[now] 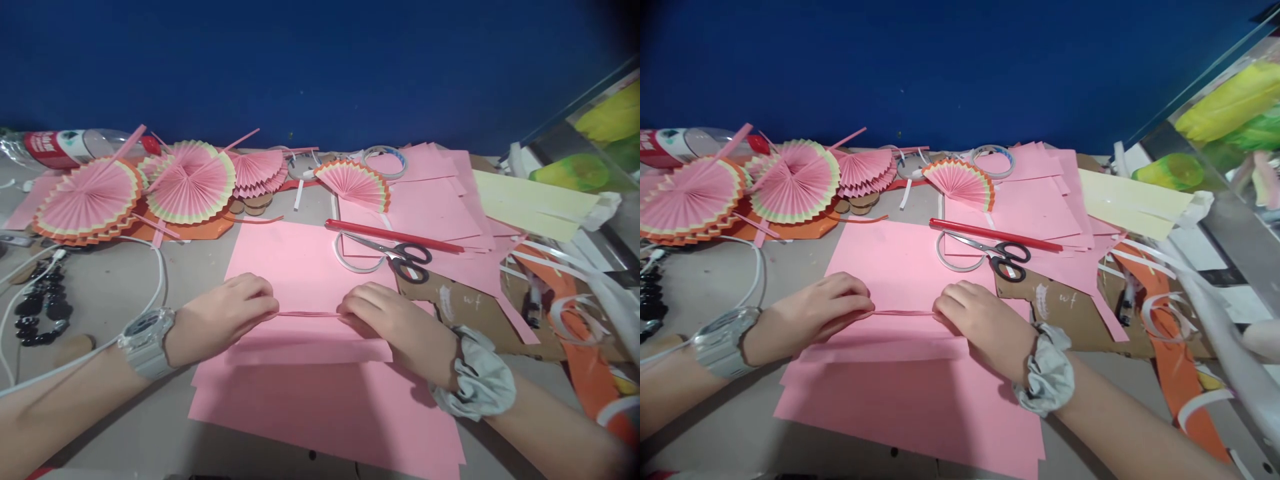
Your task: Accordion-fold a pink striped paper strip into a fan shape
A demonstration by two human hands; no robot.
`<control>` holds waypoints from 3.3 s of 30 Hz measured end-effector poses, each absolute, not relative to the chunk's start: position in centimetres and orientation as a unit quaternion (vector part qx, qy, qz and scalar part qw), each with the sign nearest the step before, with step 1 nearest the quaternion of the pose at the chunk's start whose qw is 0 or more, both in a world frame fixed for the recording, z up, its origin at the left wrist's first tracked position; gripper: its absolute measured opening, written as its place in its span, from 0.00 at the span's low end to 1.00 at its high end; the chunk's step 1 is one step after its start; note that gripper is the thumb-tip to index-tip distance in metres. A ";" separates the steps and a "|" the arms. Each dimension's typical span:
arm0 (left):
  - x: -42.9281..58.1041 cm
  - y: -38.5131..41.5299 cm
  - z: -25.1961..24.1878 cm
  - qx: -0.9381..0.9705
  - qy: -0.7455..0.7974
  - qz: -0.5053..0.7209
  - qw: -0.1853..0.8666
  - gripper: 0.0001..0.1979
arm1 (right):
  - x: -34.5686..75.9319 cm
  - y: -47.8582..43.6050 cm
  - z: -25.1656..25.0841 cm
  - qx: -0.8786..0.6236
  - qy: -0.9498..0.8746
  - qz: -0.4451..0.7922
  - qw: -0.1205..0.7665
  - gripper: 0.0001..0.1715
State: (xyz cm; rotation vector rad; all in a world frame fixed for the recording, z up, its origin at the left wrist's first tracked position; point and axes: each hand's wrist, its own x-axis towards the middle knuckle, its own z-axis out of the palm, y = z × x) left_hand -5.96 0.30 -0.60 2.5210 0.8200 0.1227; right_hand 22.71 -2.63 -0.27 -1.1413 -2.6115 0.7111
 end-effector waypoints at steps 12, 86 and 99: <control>-7.6 0.2 -1.5 0.930 0.319 0.082 0.160 0.08 | 24.2 -3.4 -0.7 -0.340 -0.929 0.103 0.099 0.17; -5.3 -0.8 -0.2 0.884 0.401 0.037 0.238 0.11 | 24.3 -5.5 -0.4 -0.470 -0.830 0.271 0.127 0.12; -5.7 -2.1 0.8 0.895 0.356 0.213 0.165 0.02 | 23.3 -3.6 0.7 -0.486 -0.820 0.272 0.130 0.09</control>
